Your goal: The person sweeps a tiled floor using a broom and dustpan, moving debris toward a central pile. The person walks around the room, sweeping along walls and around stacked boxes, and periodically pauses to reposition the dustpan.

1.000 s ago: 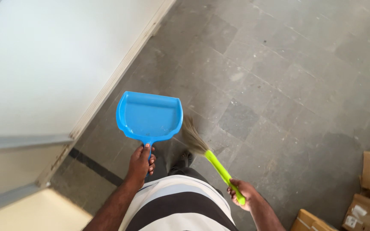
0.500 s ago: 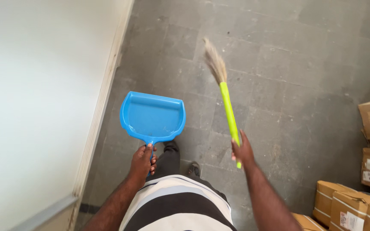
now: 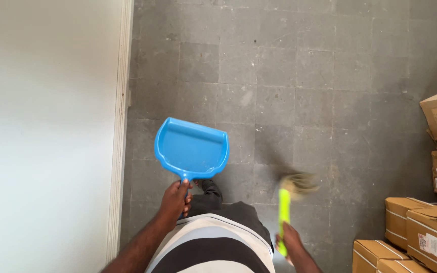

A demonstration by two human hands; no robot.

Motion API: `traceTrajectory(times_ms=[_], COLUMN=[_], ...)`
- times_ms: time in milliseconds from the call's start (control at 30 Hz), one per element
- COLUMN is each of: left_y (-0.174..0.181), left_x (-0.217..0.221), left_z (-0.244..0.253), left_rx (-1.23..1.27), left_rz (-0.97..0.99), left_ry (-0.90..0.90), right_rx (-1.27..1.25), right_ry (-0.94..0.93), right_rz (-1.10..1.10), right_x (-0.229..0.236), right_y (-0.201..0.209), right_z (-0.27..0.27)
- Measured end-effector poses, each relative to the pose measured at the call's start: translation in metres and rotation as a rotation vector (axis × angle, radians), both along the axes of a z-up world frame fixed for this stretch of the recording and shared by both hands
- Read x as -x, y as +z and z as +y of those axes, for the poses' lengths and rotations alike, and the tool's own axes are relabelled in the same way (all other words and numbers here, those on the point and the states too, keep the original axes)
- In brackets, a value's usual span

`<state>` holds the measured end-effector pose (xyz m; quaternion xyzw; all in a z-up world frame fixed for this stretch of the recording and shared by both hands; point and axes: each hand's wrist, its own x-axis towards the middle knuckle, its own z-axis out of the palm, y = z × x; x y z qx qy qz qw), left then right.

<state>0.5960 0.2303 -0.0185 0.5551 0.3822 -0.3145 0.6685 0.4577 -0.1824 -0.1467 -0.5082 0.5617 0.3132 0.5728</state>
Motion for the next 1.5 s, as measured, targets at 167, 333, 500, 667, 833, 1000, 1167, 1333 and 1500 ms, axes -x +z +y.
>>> traceTrajectory(times_ms=[167, 333, 500, 667, 833, 1000, 1167, 1333, 1500], left_y=[-0.007, -0.011, 0.0, 0.001, -0.003, -0.011, 0.005, 0.016, 0.017], left_x=[-0.007, -0.035, -0.073, -0.09, -0.105, -0.139, -0.191, -0.25, -0.287], left_z=[0.027, 0.048, 0.047, 0.031, 0.018, -0.013, -0.062, -0.118, -0.17], left_rx=[-0.026, 0.012, 0.002, 0.032, 0.038, 0.077, 0.007, -0.044, -0.006], left_rz=[0.073, -0.041, -0.113, -0.189, -0.144, -0.129, -0.069, -0.059, -0.046], left_ry=[0.046, 0.096, 0.082, 0.162, 0.155, 0.269, 0.314, 0.271, 0.396], right_rx=[0.081, 0.076, 0.078, 0.608, 0.594, 0.135, 0.237, 0.183, 0.051], right_ry=[0.657, 0.673, 0.267, 0.704, 0.699, 0.356, 0.736, 1.143, 0.952], right_rz=[-0.066, -0.247, -0.315, -0.482, -0.106, 0.074, 0.057, -0.139, -0.137], right_x=[-0.113, -0.259, -0.311, -0.221, -0.124, -0.182, -0.321, -0.511, -0.668], right_y=[-0.07, -0.097, -0.049, 0.004, 0.056, 0.037, -0.037, -0.101, -0.078], right_z=[0.088, 0.138, 0.102, 0.022, -0.047, -0.086, -0.072, -0.049, -0.052])
